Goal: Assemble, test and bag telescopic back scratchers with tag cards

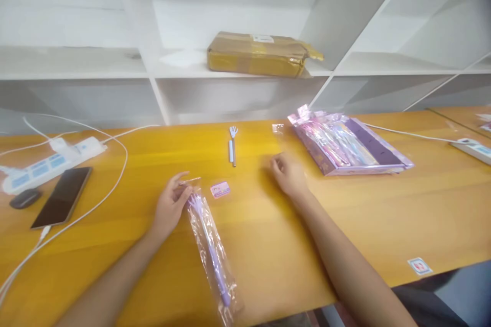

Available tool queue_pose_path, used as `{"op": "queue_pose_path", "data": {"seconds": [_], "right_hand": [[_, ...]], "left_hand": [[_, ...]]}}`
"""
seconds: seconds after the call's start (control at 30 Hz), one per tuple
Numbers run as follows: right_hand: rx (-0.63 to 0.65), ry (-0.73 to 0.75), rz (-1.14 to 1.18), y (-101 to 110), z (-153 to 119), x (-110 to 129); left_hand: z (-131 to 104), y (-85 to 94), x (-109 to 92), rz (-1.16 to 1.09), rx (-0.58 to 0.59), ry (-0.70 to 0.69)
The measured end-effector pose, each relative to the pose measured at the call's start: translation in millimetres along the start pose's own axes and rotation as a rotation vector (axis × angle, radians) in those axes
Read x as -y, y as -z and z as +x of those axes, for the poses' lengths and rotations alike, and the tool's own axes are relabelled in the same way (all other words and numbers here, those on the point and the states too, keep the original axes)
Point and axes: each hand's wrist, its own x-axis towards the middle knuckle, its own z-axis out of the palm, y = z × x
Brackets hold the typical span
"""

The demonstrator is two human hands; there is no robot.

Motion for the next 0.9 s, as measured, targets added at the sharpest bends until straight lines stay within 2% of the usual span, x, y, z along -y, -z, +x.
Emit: {"op": "queue_pose_path", "data": {"seconds": [0.1,0.23,0.43,0.6,0.67,0.77,0.9], "right_hand": [[-0.068,-0.035,-0.005,-3.8,-1.6,-15.9],[-0.053,0.014,0.017,-15.4,-7.1,-1.8],[0.073,0.126,0.093,-31.0,-20.4,23.7],[0.34,0.312,0.21,-50.3,-34.5,59.8],[0.387,0.356,0.211,-58.7,-38.7,73.0],[0.411,0.356,0.257,-64.6,-41.3,80.7],[0.42,0.261,0.359,-61.9,-40.8,75.8]], "left_hand": [[-0.9,-1.9,1.3,0.026,0.055,-0.005],[-1.6,-2.9,2.1,-0.015,0.051,0.018],[-2.3,-0.7,5.8,-0.037,0.058,0.05],[-2.0,-0.1,6.6,-0.005,0.063,0.054],[-2.2,-0.7,5.0,-0.011,0.066,0.056],[-3.1,-1.6,2.2,-0.017,0.071,0.066],[-7.1,-3.5,-1.3,-0.002,0.111,0.072]]}}
